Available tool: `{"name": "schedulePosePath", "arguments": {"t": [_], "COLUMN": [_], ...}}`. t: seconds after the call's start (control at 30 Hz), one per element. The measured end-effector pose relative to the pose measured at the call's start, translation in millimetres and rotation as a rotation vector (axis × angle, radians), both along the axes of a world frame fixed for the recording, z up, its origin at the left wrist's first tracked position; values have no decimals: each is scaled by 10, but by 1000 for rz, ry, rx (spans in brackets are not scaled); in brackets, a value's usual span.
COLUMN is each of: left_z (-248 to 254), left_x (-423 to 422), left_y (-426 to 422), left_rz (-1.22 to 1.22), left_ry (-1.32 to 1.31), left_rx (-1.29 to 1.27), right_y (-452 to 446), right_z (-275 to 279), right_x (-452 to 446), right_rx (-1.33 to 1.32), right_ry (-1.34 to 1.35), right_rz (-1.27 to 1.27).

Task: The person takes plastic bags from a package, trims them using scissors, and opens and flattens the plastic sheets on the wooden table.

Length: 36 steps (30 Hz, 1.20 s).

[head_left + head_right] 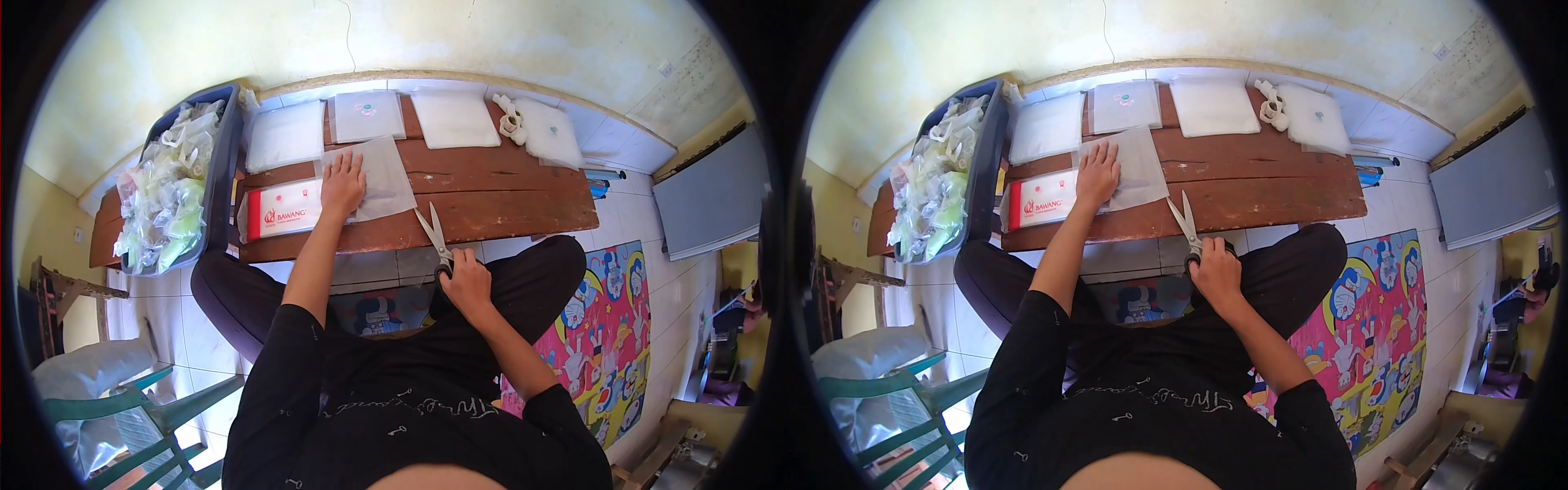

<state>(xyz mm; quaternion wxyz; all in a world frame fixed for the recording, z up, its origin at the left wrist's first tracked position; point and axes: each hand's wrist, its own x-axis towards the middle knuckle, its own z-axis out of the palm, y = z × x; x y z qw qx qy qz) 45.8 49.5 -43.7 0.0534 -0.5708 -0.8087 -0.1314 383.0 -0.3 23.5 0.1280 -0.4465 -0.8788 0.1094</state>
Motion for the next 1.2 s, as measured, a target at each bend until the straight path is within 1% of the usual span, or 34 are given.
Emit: {"name": "schedulePosePath", "arguments": {"t": [0.23,0.6,0.87,0.93,1.03,1.2], "left_z": [-11,55,10,1,21,24], "left_x": [12,27,10,10,12,14], "left_y": [6,-3,13,4,3,3], "left_rz": [1,17,15,2,7,9], "left_ry": [6,-38,-39,-9,-33,-30], "left_rx": [8,-51,-52,-9,-50,-43], "right_y": [-34,154,317,334,361,384], "right_z": [9,30,-39,-81,-138,-153], "right_x": [41,-283,-511,-541,-565,-543], "right_rx": [-44,-12,34,43,43,30], "right_ry": [10,-5,-30,-24,-18,-28], "right_rz": [-27,10,20,25,17,-11]}}
